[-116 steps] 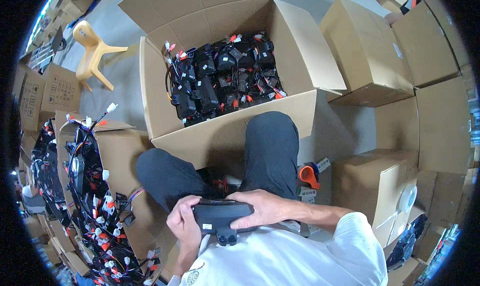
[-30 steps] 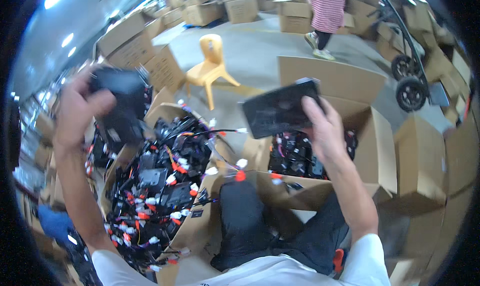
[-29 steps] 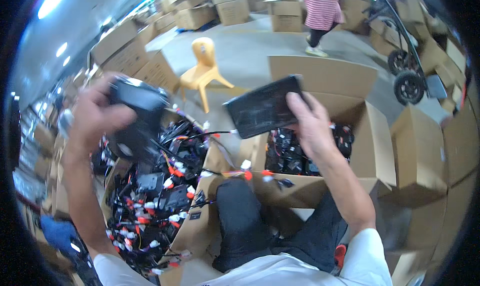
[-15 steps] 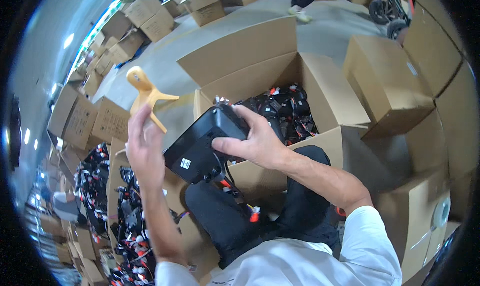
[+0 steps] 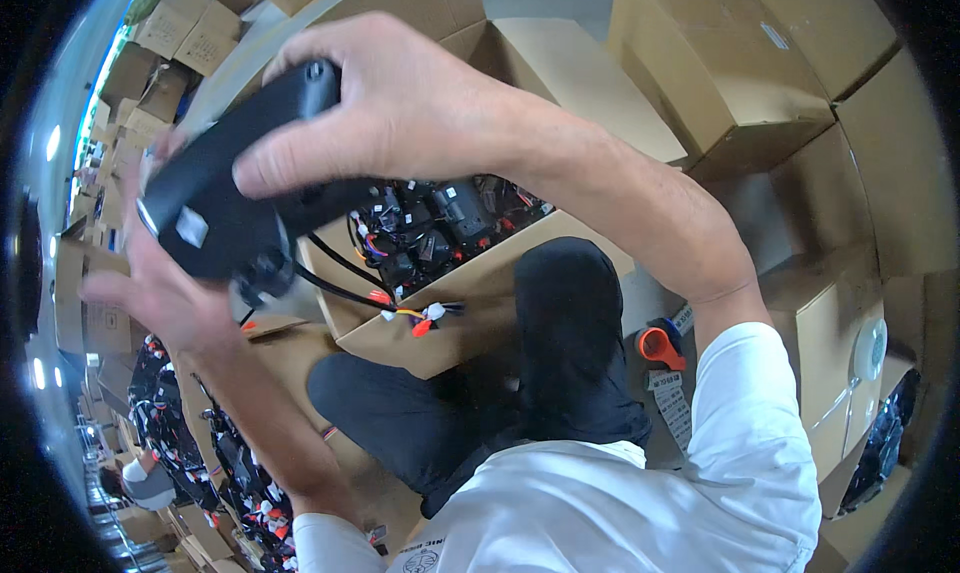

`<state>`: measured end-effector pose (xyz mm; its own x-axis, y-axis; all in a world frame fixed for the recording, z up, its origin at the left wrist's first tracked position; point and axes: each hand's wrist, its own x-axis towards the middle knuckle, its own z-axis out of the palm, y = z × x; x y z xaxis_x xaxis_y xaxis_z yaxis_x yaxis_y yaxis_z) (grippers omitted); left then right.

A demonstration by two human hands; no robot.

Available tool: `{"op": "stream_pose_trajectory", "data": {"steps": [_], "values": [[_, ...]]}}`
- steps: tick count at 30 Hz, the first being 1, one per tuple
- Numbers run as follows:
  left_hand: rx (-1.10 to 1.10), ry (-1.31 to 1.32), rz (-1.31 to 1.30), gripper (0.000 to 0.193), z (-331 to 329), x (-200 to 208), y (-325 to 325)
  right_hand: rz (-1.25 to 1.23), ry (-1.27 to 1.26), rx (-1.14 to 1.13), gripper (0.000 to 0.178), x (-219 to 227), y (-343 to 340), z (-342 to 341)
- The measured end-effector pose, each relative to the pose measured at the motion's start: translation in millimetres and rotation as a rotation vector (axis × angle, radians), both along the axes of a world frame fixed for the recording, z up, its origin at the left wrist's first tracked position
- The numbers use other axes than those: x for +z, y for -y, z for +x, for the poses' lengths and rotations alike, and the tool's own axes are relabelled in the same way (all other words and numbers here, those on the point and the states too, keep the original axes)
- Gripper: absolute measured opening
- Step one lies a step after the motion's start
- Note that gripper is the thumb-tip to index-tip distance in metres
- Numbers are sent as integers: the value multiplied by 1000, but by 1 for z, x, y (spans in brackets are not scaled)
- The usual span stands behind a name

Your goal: The person takes electronic display units with wire harnesses from a cardboard box, handles and sorts the wiring connectors by hand, and places the devices into an adjacent cardboard box.

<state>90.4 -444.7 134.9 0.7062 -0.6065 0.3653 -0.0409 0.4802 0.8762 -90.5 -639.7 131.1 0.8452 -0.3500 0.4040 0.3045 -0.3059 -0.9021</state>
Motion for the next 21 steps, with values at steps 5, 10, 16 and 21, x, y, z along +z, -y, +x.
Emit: {"op": "stream_pose_trajectory", "data": {"steps": [5, 10, 16, 21], "values": [[-718, 228, 923, 38, 0, -144, 31, 520, 278, -96, 47, -78, 77, 58], [-2, 294, 804, 16, 131, -243, 71, 387, -598, -120, 59, -252, 216, 19], [-43, 1284, 987, 45, 138, -306, 86, 825, -1054, -83, 48, -413, 186, 46], [71, 1253, 996, 55, 149, -289, 76, 830, -1030, -146, 62, -491, 177, 68]]}}
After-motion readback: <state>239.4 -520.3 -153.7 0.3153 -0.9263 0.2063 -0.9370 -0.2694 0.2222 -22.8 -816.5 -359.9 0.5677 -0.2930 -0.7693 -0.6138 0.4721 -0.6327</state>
